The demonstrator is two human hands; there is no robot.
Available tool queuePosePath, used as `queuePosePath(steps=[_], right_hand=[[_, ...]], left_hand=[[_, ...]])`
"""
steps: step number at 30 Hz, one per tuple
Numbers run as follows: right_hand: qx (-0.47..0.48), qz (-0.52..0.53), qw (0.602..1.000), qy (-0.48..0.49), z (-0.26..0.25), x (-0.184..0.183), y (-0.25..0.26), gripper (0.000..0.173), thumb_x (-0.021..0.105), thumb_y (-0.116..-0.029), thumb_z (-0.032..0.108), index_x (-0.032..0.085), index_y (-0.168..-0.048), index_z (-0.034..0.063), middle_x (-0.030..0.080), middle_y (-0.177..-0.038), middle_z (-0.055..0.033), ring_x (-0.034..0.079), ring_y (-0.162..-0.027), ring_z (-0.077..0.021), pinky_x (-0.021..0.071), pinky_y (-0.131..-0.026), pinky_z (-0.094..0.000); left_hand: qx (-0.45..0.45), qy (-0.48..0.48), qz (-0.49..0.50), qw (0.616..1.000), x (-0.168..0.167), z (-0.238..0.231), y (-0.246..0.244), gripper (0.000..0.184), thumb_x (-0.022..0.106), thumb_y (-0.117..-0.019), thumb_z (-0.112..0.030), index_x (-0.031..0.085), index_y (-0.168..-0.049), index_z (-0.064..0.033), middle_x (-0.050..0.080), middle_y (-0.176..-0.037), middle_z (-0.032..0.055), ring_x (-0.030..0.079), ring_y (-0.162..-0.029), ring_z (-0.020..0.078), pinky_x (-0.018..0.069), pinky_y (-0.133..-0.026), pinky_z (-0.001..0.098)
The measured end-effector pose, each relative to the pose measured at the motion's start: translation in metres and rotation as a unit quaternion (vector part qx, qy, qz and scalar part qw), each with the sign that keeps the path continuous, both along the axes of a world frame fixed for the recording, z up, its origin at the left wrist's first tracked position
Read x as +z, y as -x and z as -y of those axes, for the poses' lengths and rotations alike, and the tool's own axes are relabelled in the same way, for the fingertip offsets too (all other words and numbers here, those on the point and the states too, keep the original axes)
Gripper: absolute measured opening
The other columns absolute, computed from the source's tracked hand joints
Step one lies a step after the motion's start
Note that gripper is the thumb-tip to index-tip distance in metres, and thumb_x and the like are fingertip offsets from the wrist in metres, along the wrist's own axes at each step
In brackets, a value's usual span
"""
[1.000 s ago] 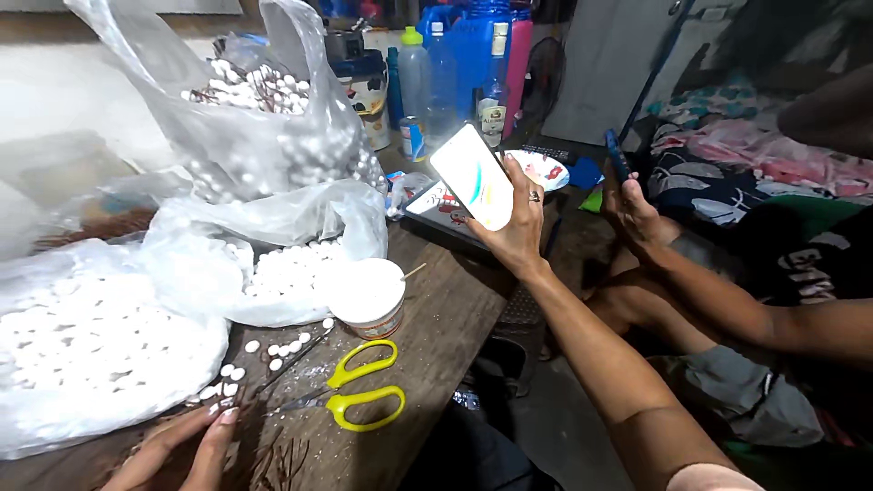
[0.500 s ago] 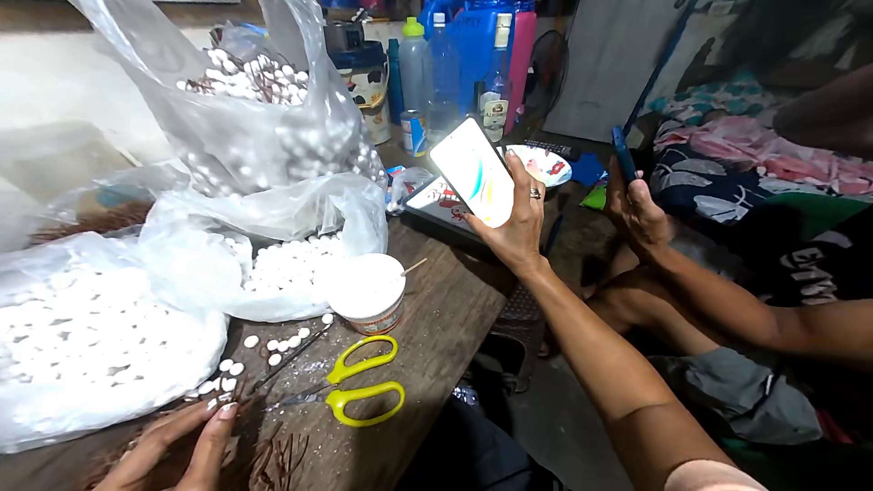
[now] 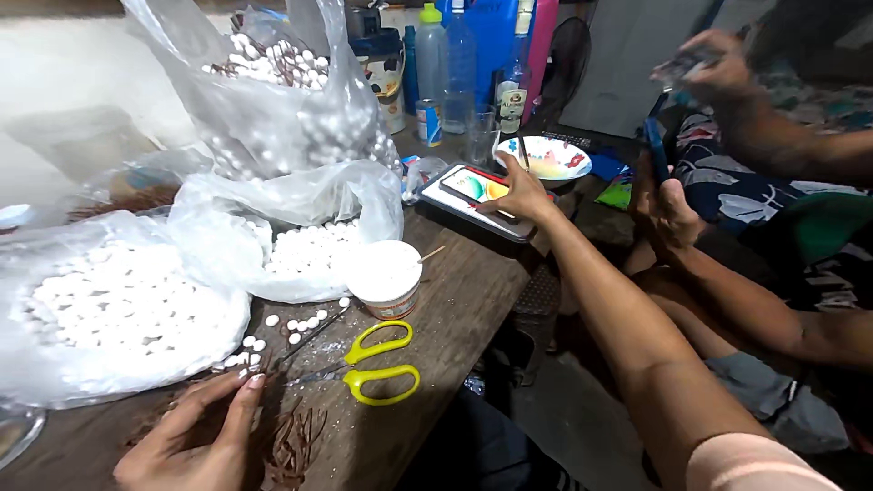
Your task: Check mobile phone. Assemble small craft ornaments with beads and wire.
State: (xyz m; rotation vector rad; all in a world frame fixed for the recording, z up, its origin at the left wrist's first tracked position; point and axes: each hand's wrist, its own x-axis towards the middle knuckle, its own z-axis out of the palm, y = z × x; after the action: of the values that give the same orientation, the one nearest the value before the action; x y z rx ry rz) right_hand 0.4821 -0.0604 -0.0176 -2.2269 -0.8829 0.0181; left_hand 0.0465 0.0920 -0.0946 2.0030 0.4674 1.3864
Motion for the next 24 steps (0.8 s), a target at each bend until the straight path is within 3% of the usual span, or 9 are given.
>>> queuePosePath(steps=[2, 3, 5, 7, 8, 11, 15, 20, 24], right_hand=[[0.011, 0.031, 0.998, -0.060, 0.005, 0.003, 0.013, 0.098, 0.089, -0.0797, 0.031, 0.035, -0.159, 0.0112, 0.057, -0.137, -0.0292, 0.052, -0.127, -0.0502, 0.0389, -0.105, -0.0674], [0.029, 0.056, 0.992, -0.105, 0.010, 0.001, 0.024, 0.086, 0.085, -0.0832, 0.030, 0.043, -0.154, 0.0057, 0.060, -0.134, -0.0274, 0.056, -0.125, -0.0458, 0.0418, -0.105, -0.0634], [0.090, 0.070, 0.974, -0.196, 0.017, -0.010, 0.054, 0.053, 0.077, -0.0893, 0.024, 0.062, -0.133, -0.0010, 0.070, -0.111, -0.0173, 0.068, -0.100, -0.0258, 0.0547, -0.087, -0.0439], [0.188, -0.044, 0.947, -0.256, 0.019, -0.025, 0.092, 0.033, 0.070, -0.0929, 0.013, 0.066, -0.122, -0.0019, 0.065, -0.087, -0.0015, 0.059, -0.072, -0.0047, 0.0522, -0.067, -0.0217], [0.232, -0.116, 0.926, -0.275, 0.018, -0.032, 0.106, 0.035, 0.069, -0.0917, 0.009, 0.064, -0.124, -0.0034, 0.062, -0.082, 0.0029, 0.057, -0.066, -0.0014, 0.0522, -0.063, -0.0186], [0.278, -0.186, 0.895, -0.295, 0.010, -0.045, 0.131, 0.046, 0.072, -0.0852, 0.004, 0.062, -0.130, -0.0032, 0.059, -0.077, 0.0076, 0.055, -0.062, 0.0012, 0.0513, -0.060, -0.0152], [0.280, -0.082, 0.905, -0.311, -0.002, -0.049, 0.145, 0.017, 0.064, -0.0958, 0.003, 0.072, -0.109, -0.0037, 0.071, -0.093, 0.0001, 0.061, -0.073, 0.0040, 0.0518, -0.067, -0.0134], [0.268, 0.039, 0.895, -0.354, 0.014, -0.031, 0.139, 0.019, 0.059, -0.1008, 0.009, 0.073, -0.107, -0.0014, 0.072, -0.097, 0.0020, 0.064, -0.081, 0.0036, 0.0551, -0.075, -0.0156], [0.234, -0.063, 0.872, -0.426, 0.016, -0.033, 0.136, 0.019, 0.056, -0.1009, 0.005, 0.074, -0.104, 0.0085, 0.074, -0.089, 0.0102, 0.066, -0.072, 0.0014, 0.0575, -0.067, -0.0176]], left_hand=[[0.003, -0.009, 0.002, 1.000, -0.001, 0.001, -0.001, 0.010, 0.067, -0.0871, 0.004, 0.071, -0.094, -0.0018, 0.072, -0.094, -0.0140, 0.066, -0.087, -0.0088, 0.0567, -0.080, 0.0138], [0.004, -0.012, 0.002, 1.000, 0.000, 0.003, -0.002, 0.009, 0.067, -0.0873, 0.003, 0.071, -0.094, -0.0019, 0.072, -0.095, -0.0140, 0.066, -0.088, -0.0091, 0.0563, -0.081, 0.0133], [0.007, -0.017, 0.004, 1.000, 0.004, 0.009, -0.006, 0.008, 0.067, -0.0873, 0.002, 0.071, -0.094, 0.0015, 0.072, -0.094, -0.0123, 0.065, -0.088, -0.0103, 0.0553, -0.082, 0.0116], [0.015, -0.018, 0.009, 1.000, 0.007, 0.015, -0.006, 0.008, 0.067, -0.0868, 0.002, 0.071, -0.093, 0.0049, 0.072, -0.092, -0.0100, 0.065, -0.086, -0.0111, 0.0545, -0.080, 0.0098], [0.018, -0.012, 0.013, 1.000, 0.008, 0.016, -0.007, 0.008, 0.067, -0.0870, 0.002, 0.071, -0.093, 0.0054, 0.072, -0.091, -0.0095, 0.065, -0.084, -0.0110, 0.0545, -0.078, 0.0096], [0.027, 0.012, 0.025, 0.999, 0.012, 0.021, -0.013, 0.007, 0.066, -0.0876, 0.003, 0.071, -0.093, 0.0034, 0.072, -0.088, -0.0101, 0.065, -0.079, -0.0094, 0.0554, -0.073, 0.0106], [0.033, 0.012, 0.029, 0.999, 0.019, 0.030, -0.027, 0.006, 0.067, -0.0859, 0.004, 0.070, -0.091, 0.0039, 0.071, -0.087, -0.0093, 0.064, -0.079, -0.0092, 0.0556, -0.075, 0.0114], [0.018, 0.000, 0.027, 0.999, 0.032, 0.035, -0.048, 0.007, 0.069, -0.0840, 0.005, 0.072, -0.089, 0.0048, 0.071, -0.090, -0.0038, 0.065, -0.084, -0.0087, 0.0551, -0.077, 0.0101], [0.017, 0.014, 0.057, 0.998, 0.026, 0.034, -0.057, 0.006, 0.068, -0.0841, 0.006, 0.073, -0.088, 0.0052, 0.071, -0.087, -0.0030, 0.063, -0.082, -0.0081, 0.0538, -0.075, 0.0102]])
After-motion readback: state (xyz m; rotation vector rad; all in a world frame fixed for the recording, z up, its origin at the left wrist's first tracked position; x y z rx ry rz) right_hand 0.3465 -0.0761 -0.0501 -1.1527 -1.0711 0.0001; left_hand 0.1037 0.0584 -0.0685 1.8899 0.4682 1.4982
